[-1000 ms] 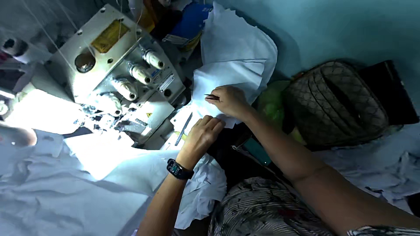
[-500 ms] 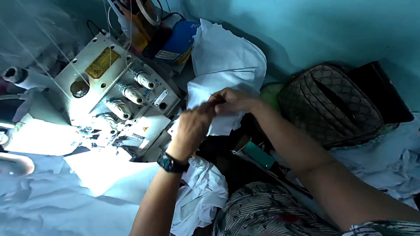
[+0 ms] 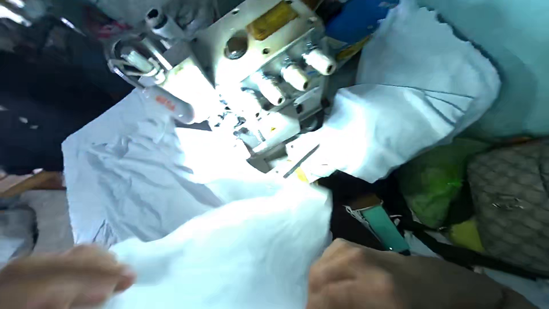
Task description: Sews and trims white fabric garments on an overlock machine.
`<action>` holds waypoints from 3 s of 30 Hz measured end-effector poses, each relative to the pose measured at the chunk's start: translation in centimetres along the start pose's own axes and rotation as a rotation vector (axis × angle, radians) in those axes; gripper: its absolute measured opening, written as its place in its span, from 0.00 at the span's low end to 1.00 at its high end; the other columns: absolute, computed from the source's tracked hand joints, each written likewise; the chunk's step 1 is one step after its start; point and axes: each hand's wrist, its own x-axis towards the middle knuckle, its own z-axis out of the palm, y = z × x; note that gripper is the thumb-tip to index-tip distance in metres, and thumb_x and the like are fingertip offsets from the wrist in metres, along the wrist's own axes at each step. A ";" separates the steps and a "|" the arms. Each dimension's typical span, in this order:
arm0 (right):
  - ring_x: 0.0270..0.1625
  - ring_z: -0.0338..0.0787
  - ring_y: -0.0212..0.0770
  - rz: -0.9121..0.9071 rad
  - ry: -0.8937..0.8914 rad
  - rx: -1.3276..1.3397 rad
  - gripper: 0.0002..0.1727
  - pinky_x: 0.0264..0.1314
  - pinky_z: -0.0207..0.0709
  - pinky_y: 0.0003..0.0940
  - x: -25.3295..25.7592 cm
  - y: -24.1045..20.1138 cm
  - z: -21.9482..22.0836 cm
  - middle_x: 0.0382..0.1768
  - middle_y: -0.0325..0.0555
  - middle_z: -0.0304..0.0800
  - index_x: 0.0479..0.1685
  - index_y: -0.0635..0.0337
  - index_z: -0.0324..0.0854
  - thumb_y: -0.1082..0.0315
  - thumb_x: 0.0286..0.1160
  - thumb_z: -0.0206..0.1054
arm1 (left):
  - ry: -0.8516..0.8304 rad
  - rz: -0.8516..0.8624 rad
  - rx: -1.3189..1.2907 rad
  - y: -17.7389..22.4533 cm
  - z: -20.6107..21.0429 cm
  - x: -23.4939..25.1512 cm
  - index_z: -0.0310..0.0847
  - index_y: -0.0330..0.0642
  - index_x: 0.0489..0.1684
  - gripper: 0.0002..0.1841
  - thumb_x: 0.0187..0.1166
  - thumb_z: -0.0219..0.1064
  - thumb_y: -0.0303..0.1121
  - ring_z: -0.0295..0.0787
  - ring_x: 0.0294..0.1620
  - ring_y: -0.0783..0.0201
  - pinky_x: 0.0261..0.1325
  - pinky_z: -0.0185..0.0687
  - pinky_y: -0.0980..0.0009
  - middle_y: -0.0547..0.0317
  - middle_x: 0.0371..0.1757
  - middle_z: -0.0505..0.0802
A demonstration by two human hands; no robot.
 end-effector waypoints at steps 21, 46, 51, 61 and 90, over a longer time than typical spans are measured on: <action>0.16 0.74 0.37 0.375 0.301 -0.522 0.19 0.20 0.64 0.31 0.1 13.7 2.9 0.11 0.46 0.73 0.13 0.64 0.76 0.66 0.72 0.68 | -0.011 0.028 0.344 -8.8 12.3 6.8 0.90 0.36 0.35 0.03 0.72 0.73 0.26 0.81 0.34 0.75 0.37 0.75 0.84 0.57 0.37 0.88; 0.19 0.79 0.22 0.650 0.586 0.597 0.16 0.25 0.76 0.19 5.8 12.8 1.0 0.14 0.32 0.82 0.15 0.54 0.80 0.77 0.71 0.65 | 1.191 -0.370 0.045 -14.4 3.2 -9.2 0.45 0.24 0.86 0.28 0.92 0.46 0.32 0.79 0.60 0.69 0.58 0.81 0.71 0.44 0.77 0.69; 0.20 0.80 0.23 0.600 0.604 0.710 0.13 0.27 0.77 0.19 5.3 13.5 1.4 0.16 0.33 0.82 0.18 0.52 0.83 0.77 0.69 0.67 | 0.886 -1.043 -0.345 -15.5 10.5 -18.2 0.71 0.41 0.52 0.17 0.95 0.37 0.38 0.88 0.25 0.78 0.35 0.88 0.77 0.72 0.27 0.90; 0.20 0.79 0.15 0.813 0.128 0.479 0.09 0.23 0.73 0.14 1.8 10.8 1.3 0.20 0.21 0.86 0.25 0.47 0.84 0.73 0.69 0.71 | 0.979 -0.603 0.585 -12.1 -10.1 -10.6 0.63 0.21 0.78 0.27 0.91 0.54 0.37 0.81 0.66 0.67 0.73 0.75 0.73 0.41 0.68 0.83; 0.14 0.70 0.17 0.710 0.513 0.251 0.15 0.18 0.65 0.16 4.2 11.4 1.6 0.12 0.22 0.73 0.16 0.49 0.76 0.72 0.72 0.67 | -0.252 0.051 0.425 -4.9 11.6 3.4 0.95 0.41 0.40 0.14 0.84 0.62 0.36 0.85 0.28 0.65 0.32 0.80 0.69 0.58 0.28 0.88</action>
